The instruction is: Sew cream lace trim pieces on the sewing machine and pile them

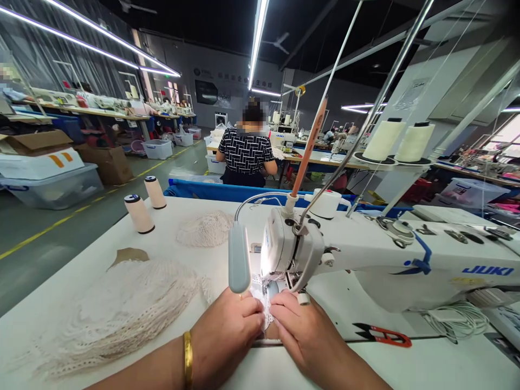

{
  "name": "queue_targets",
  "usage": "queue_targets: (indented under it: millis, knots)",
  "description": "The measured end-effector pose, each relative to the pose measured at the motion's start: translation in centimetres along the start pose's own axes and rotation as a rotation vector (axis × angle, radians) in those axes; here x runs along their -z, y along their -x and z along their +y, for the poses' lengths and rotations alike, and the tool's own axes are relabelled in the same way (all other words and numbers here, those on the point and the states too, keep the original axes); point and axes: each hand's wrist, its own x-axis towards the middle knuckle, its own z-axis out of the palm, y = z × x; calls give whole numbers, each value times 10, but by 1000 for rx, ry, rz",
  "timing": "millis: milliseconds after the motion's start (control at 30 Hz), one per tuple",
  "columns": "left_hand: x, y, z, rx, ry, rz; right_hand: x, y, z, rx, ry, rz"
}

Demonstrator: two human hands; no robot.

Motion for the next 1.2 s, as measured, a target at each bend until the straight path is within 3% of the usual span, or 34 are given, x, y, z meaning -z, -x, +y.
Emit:
queue_targets:
  millis: [1200]
  knots:
    - [-4,6,3,25,5,38,-4,1,0,-2,35,-4]
